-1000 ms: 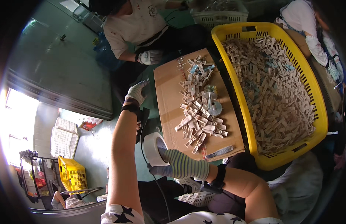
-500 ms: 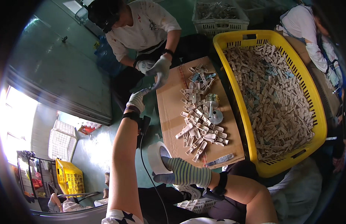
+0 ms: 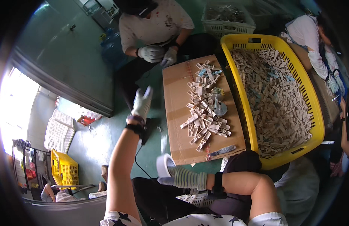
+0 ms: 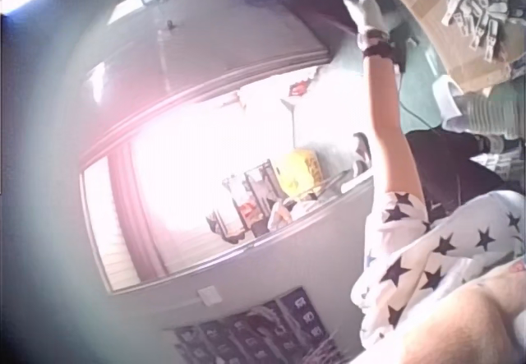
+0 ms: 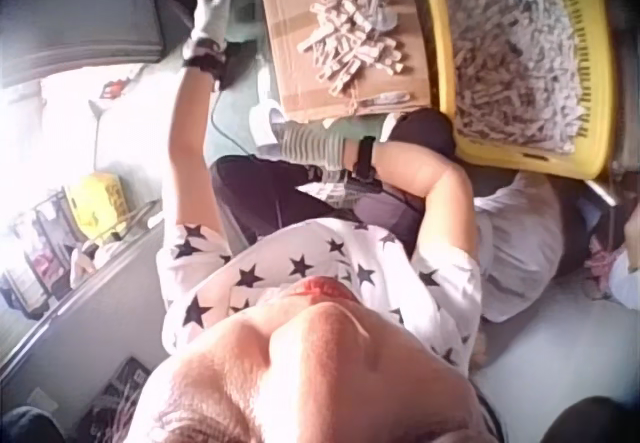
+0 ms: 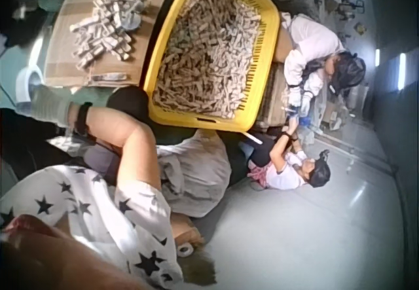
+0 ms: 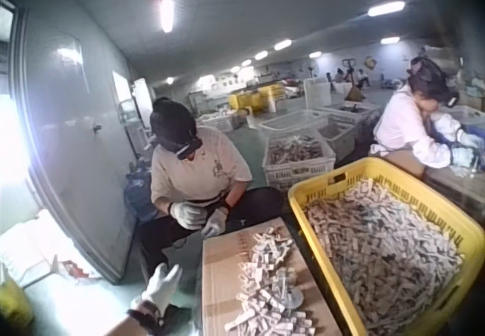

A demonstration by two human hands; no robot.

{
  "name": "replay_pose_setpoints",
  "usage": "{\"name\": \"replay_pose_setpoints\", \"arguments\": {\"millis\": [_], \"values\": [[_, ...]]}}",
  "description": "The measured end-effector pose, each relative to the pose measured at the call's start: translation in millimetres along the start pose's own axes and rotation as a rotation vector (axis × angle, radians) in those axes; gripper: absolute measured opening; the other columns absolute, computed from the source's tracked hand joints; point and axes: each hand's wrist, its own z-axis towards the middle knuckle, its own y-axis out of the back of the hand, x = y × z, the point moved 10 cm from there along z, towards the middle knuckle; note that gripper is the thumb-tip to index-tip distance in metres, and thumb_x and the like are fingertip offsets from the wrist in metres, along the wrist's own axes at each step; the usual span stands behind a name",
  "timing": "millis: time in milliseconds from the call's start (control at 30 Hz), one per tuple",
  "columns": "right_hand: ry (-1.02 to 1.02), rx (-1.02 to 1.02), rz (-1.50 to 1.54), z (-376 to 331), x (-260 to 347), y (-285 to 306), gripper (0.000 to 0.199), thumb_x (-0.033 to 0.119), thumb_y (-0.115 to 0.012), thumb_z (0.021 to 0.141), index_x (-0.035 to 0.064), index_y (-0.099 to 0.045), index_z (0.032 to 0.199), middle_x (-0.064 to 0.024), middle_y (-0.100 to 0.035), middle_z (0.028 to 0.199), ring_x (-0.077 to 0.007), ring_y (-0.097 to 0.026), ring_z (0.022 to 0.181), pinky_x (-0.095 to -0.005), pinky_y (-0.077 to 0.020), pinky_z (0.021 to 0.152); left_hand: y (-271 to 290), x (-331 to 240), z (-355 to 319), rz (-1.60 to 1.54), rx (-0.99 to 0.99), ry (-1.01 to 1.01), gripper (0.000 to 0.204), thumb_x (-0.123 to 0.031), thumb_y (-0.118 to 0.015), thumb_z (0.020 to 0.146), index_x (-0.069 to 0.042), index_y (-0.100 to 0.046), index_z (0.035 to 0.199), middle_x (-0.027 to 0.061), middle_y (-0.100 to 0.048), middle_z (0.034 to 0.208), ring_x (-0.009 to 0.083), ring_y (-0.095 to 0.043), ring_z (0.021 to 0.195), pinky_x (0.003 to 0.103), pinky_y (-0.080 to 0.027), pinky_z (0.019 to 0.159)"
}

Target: Sorting small plastic and metal components from a large bin and packing them into bags while sitting on the floor.

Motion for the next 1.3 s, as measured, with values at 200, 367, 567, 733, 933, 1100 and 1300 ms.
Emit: {"name": "replay_pose_setpoints", "arguments": {"millis": [200, 367, 567, 733, 933, 1100, 1300], "values": [[-0.516, 0.056, 0.396, -41, -62, -68, 0.024, 0.019, -0.066, 0.085, 0.0087, -0.061, 0.107, 0.0002, -0.063, 0.094, -0.0121, -0.056, 0.088, -0.0257, -0.0451, 0.076, -38, 105, -198, -0.651, 0.406, 0.161, 0.073, -0.034, -0.071, 0.083, -0.004, -0.035, 0.139, 0.0131, -0.056, 0.12, 0.0181, -0.052, 0.104, 0.03, -0.044, 0.085], [-0.322, -0.184, 0.438, -33, -78, -62, 0.025, 0.021, -0.064, 0.089, 0.0011, -0.062, 0.105, -0.0015, -0.064, 0.096, -0.008, -0.057, 0.082, -0.0262, -0.048, 0.072, -51, 162, -321, -0.945, 0.552, 0.415, 0.071, -0.024, -0.07, 0.085, -0.007, -0.032, 0.142, 0.0091, -0.051, 0.125, 0.0183, -0.052, 0.109, 0.032, -0.044, 0.09], [-0.225, -0.338, 0.642, -41, -142, -58, 0.021, 0.027, -0.063, 0.09, 0.01, -0.064, 0.103, 0.0048, -0.061, 0.095, -0.0065, -0.053, 0.087, -0.0252, -0.0427, 0.08, -57, 167, -340, -1.027, 0.587, 0.306, 0.064, -0.007, -0.064, 0.084, -0.007, -0.036, 0.141, 0.0085, -0.055, 0.123, 0.0168, -0.052, 0.108, 0.03, -0.041, 0.095], [-0.2, -0.397, 0.65, -42, -163, -61, 0.033, 0.034, -0.061, 0.091, 0.01, -0.062, 0.113, 0.0042, -0.059, 0.105, -0.0074, -0.05, 0.096, -0.0259, -0.0391, 0.087, -92, 163, -337, -0.941, 0.703, 0.044, 0.067, 0.015, -0.053, 0.078, -0.011, -0.043, 0.139, 0.0087, -0.053, 0.129, 0.0155, -0.049, 0.117, 0.028, -0.039, 0.099], [-0.196, -0.445, 0.561, -43, -166, -51, 0.031, 0.031, -0.06, 0.092, 0.0071, -0.062, 0.111, 0.0012, -0.062, 0.1, -0.009, -0.056, 0.089, -0.0267, -0.046, 0.08, -102, 125, -347, -0.577, 0.772, -0.31, 0.057, 0.012, -0.06, 0.081, -0.01, -0.049, 0.133, 0.0015, -0.057, 0.12, 0.0091, -0.052, 0.106, 0.027, -0.043, 0.094], [-0.246, -0.451, 0.555, -44, -176, -42, 0.032, 0.034, -0.059, 0.092, 0.007, -0.063, 0.109, 0.0024, -0.061, 0.099, -0.0089, -0.055, 0.088, -0.0262, -0.0458, 0.078, -91, 105, -349, -0.427, 0.724, -0.404, 0.059, 0.012, -0.058, 0.08, -0.013, -0.049, 0.133, 0.0108, -0.057, 0.123, 0.0201, -0.053, 0.109, 0.031, -0.046, 0.091], [-0.252, -0.443, 0.42, -45, -159, -41, 0.034, 0.035, -0.053, 0.095, 0.0054, -0.063, 0.11, 0.0015, -0.061, 0.097, -0.0091, -0.05, 0.087, -0.0277, -0.0422, 0.082, -94, 110, -346, -0.491, 0.681, -0.447, 0.05, 0.008, -0.061, 0.082, -0.011, -0.054, 0.127, 0.0069, -0.061, 0.115, 0.0163, -0.056, 0.103, 0.029, -0.048, 0.089]]}}
